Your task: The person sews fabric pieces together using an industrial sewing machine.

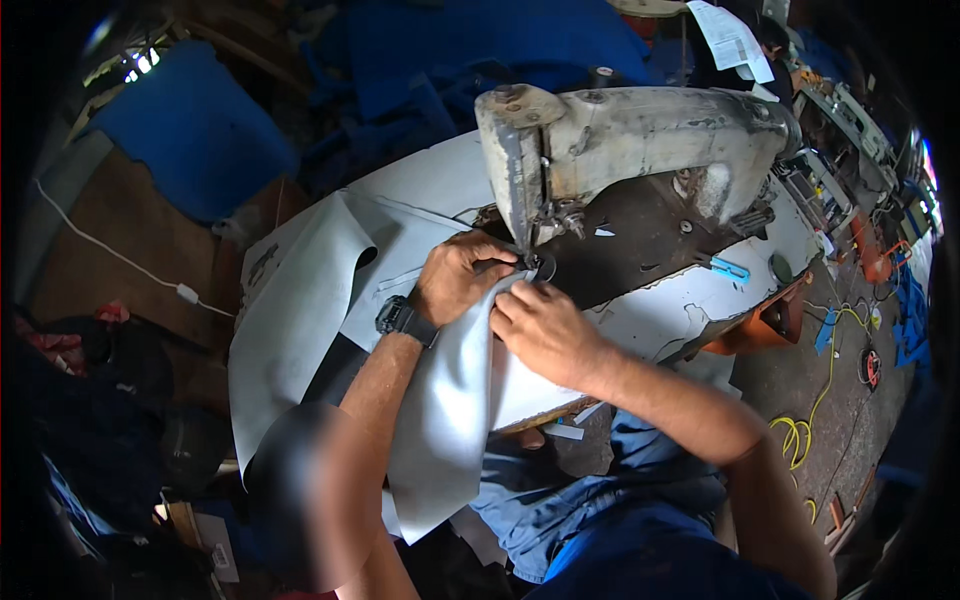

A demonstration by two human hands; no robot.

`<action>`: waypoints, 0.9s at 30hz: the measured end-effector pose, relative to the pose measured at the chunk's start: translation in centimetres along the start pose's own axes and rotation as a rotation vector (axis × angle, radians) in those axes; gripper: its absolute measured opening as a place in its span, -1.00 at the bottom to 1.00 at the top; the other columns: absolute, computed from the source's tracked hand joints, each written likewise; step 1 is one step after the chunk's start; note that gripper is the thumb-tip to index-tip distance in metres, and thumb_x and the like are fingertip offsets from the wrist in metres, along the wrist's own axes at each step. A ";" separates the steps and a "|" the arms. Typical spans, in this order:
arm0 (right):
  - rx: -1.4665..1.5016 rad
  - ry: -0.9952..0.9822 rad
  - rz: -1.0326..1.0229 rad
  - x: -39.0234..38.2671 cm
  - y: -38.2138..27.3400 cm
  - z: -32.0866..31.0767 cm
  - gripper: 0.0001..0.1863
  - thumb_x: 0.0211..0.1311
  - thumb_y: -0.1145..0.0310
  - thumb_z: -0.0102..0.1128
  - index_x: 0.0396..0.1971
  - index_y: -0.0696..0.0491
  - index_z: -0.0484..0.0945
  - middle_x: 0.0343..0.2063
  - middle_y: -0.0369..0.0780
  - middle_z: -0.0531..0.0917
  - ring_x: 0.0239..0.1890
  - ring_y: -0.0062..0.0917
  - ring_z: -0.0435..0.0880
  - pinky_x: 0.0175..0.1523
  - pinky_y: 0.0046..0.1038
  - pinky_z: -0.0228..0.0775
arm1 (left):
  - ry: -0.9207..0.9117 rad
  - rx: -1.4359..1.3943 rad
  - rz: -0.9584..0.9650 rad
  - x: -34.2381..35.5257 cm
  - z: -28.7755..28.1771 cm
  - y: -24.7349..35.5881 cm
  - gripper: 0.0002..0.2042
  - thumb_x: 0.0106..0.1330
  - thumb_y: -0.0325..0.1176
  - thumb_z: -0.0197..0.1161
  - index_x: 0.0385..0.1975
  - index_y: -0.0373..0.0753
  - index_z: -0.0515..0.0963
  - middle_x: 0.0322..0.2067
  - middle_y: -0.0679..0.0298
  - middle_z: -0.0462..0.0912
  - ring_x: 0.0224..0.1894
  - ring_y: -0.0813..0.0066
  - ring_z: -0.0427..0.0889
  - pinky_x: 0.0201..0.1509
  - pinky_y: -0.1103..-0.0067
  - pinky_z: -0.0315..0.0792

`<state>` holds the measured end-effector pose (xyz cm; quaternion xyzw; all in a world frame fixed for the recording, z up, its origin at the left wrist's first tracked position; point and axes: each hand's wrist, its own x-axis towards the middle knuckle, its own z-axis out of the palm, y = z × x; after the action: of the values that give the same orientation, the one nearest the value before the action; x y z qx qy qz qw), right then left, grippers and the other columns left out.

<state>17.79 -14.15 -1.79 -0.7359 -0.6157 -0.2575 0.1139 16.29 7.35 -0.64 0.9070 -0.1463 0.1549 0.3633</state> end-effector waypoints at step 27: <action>0.386 -0.050 -0.004 -3.1 3.4 -2.0 -0.80 0.14 0.53 0.31 -0.21 0.14 0.62 -0.13 -0.18 0.65 -0.05 -0.33 0.74 0.07 -0.32 0.70 | -0.014 0.621 0.216 -0.8 0.4 2.3 -0.71 0.20 -0.52 0.38 -0.10 -0.04 0.82 -0.14 0.32 0.77 0.03 0.28 0.69 0.18 0.40 0.59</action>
<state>20.23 -18.44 -1.24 -0.7053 -0.6578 -0.1164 0.2373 14.80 5.63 0.20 0.9548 -0.1899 0.2233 0.0497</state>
